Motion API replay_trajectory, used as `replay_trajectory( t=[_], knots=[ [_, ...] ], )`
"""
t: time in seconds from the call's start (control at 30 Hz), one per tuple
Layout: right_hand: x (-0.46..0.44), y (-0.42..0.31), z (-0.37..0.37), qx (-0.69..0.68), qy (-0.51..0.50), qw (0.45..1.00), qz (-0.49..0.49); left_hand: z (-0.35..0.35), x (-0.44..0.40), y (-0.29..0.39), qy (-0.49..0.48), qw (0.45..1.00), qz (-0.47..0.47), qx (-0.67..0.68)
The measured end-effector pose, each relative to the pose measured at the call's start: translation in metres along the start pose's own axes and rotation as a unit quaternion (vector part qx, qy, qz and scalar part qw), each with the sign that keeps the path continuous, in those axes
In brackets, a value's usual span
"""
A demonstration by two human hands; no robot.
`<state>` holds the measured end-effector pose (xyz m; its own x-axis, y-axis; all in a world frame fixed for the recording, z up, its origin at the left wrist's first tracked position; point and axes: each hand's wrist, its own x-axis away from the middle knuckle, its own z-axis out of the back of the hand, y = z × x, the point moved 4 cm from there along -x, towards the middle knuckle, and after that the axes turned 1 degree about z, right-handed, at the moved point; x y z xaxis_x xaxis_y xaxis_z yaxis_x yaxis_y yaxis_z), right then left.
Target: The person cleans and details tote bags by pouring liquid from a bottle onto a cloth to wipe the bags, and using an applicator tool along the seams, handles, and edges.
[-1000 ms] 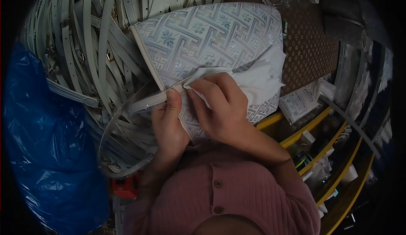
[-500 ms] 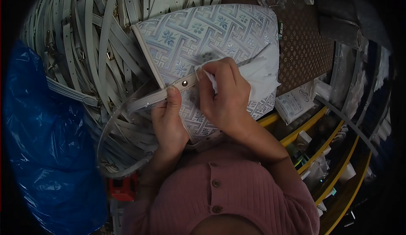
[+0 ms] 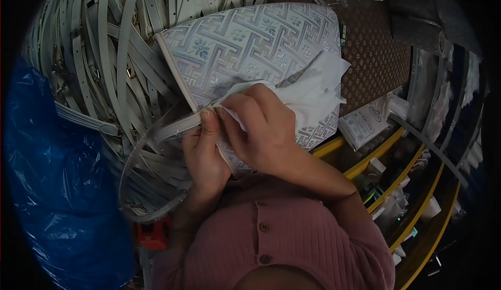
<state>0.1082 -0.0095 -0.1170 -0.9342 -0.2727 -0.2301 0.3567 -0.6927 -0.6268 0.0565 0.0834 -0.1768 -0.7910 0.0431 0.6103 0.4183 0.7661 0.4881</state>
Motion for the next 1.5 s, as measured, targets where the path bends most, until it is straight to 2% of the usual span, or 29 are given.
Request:
replay_trajectory(
  t=[0.03,0.1,0.17,0.23,0.27,0.33,0.47,0.57,0.63,0.73,0.83,0.97,1.03,1.07,1.13,1.2,1.3,1.43,1.5],
  knots=[
    [0.0,0.004,0.0,-0.001,0.001,1.0,-0.002,-0.002,0.0,0.0,0.0,1.0,0.002,-0.002],
    [-0.007,0.021,0.004,0.102,0.02,0.994,-0.035,-0.007,-0.001,0.004,0.021,1.0,0.006,0.009],
    [-0.014,0.042,0.025,0.097,0.051,0.989,-0.097,-0.01,0.001,0.006,0.016,1.0,0.002,0.005],
    [-0.012,0.063,0.052,0.012,0.089,0.977,-0.194,-0.01,0.002,0.006,0.012,1.0,-0.002,0.002],
    [-0.01,0.067,0.062,0.012,0.088,0.976,-0.196,-0.009,0.001,0.006,0.01,1.0,0.003,0.003],
    [0.001,0.077,0.078,-0.095,0.159,0.938,-0.292,-0.011,0.002,0.006,0.012,1.0,0.009,0.001],
    [0.009,0.069,0.08,-0.121,0.163,0.928,-0.311,-0.016,0.0,0.008,0.041,0.999,-0.01,0.022],
    [0.008,0.057,0.067,-0.154,0.125,0.933,-0.301,-0.014,0.001,0.009,0.049,0.999,-0.019,0.011],
    [-0.001,0.038,0.056,-0.088,0.049,0.988,-0.118,-0.013,0.001,0.009,0.048,0.999,-0.02,-0.005],
    [0.0,0.015,0.025,-0.094,-0.006,0.995,-0.012,-0.012,0.0,0.008,0.037,0.999,-0.013,-0.01],
    [0.009,0.014,0.007,-0.043,0.041,0.998,-0.005,-0.014,0.0,0.01,0.046,0.999,-0.016,-0.021],
    [0.014,0.013,0.009,-0.046,0.03,0.998,0.012,-0.014,0.0,0.011,0.055,0.998,-0.021,-0.019],
    [0.012,0.02,0.019,-0.119,0.031,0.992,-0.042,-0.016,-0.001,0.012,0.043,0.999,-0.026,-0.018],
    [0.009,0.022,0.022,-0.119,0.029,0.992,-0.041,-0.02,0.0,0.013,0.035,0.999,-0.025,-0.019],
    [0.005,0.03,0.031,-0.082,0.104,0.987,-0.086,-0.021,0.001,0.013,0.028,0.999,-0.023,-0.019],
    [0.003,0.027,0.024,-0.074,0.101,0.989,-0.082,-0.021,0.0,0.012,0.023,0.999,-0.023,0.004],
    [0.012,0.019,0.003,0.0,0.094,0.996,-0.007,-0.017,0.0,0.011,0.052,0.998,-0.023,-0.009],
    [0.017,0.015,-0.004,0.022,0.112,0.993,0.015,-0.017,0.0,0.01,0.056,0.998,-0.016,-0.016],
    [0.019,0.01,-0.003,0.003,0.083,0.996,0.038,-0.017,0.0,0.011,0.056,0.998,-0.014,-0.007]
  ],
)
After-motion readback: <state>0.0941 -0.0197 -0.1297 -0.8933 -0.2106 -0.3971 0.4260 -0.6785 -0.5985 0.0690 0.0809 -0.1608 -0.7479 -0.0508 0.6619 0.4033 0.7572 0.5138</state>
